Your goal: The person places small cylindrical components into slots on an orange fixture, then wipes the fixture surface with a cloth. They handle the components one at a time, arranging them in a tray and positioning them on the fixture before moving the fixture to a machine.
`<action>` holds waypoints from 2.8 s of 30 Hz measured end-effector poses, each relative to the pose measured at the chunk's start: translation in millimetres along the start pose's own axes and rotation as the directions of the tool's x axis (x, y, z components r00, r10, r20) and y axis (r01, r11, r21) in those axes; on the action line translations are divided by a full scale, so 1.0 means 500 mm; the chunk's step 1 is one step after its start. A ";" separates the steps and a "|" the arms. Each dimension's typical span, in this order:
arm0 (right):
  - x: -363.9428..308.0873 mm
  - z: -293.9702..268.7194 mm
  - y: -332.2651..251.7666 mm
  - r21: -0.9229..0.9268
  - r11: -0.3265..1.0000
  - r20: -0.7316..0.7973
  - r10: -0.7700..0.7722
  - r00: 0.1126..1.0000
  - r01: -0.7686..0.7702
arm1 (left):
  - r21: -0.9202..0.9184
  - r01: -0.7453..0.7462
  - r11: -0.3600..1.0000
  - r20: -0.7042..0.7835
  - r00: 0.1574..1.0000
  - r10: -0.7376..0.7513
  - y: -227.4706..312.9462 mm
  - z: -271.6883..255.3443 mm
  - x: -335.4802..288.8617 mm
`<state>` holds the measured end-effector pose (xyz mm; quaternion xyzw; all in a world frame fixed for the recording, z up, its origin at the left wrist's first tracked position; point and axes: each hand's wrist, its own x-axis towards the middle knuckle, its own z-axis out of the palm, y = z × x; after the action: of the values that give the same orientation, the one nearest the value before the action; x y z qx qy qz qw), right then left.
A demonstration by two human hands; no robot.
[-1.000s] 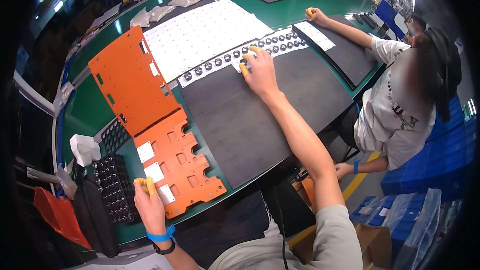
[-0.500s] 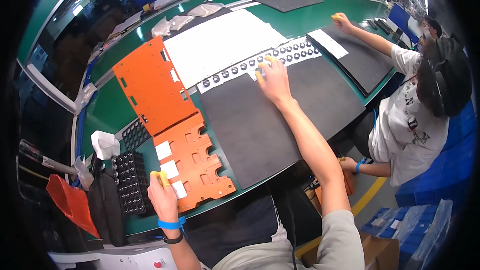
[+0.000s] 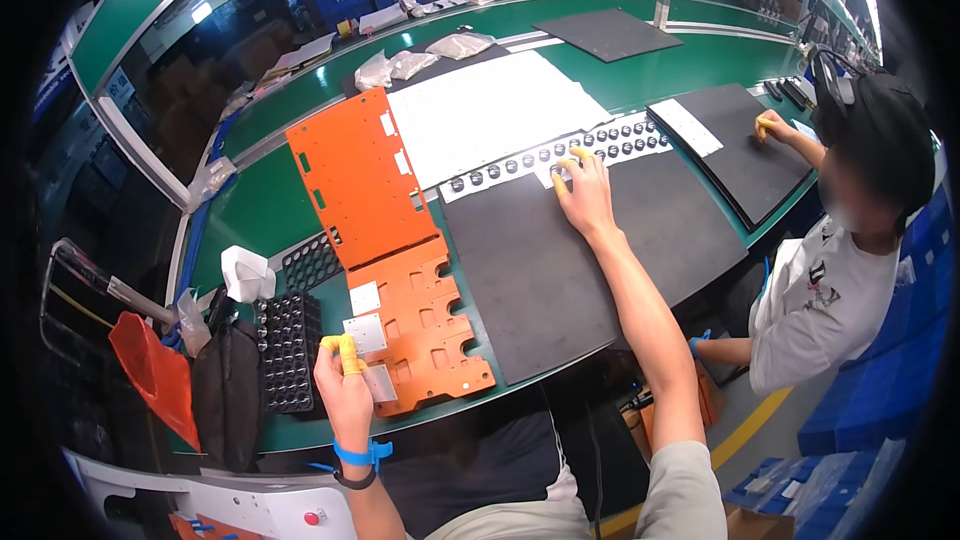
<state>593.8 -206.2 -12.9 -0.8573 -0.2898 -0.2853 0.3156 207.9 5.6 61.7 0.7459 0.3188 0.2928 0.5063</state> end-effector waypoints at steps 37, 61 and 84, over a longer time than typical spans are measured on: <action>-0.124 -0.150 -0.354 0.780 0.625 0.151 -0.147 0.978 -0.026 | -0.609 0.546 0.575 0.681 0.732 0.026 0.048 0.179 0.083; -0.013 -0.021 -0.129 0.008 1.000 0.054 0.009 0.999 -0.010 | -0.352 0.083 0.932 0.453 0.887 0.093 0.023 0.346 0.082; 0.002 0.049 -0.089 -0.311 0.946 -0.004 -0.092 0.996 0.086 | -0.347 0.026 0.937 0.467 0.872 0.149 0.027 0.347 0.079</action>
<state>572.0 -160.5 -11.0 -0.8796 -0.2768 -0.3495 0.1661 366.8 -66.4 24.2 0.7055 0.1013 0.1632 0.6822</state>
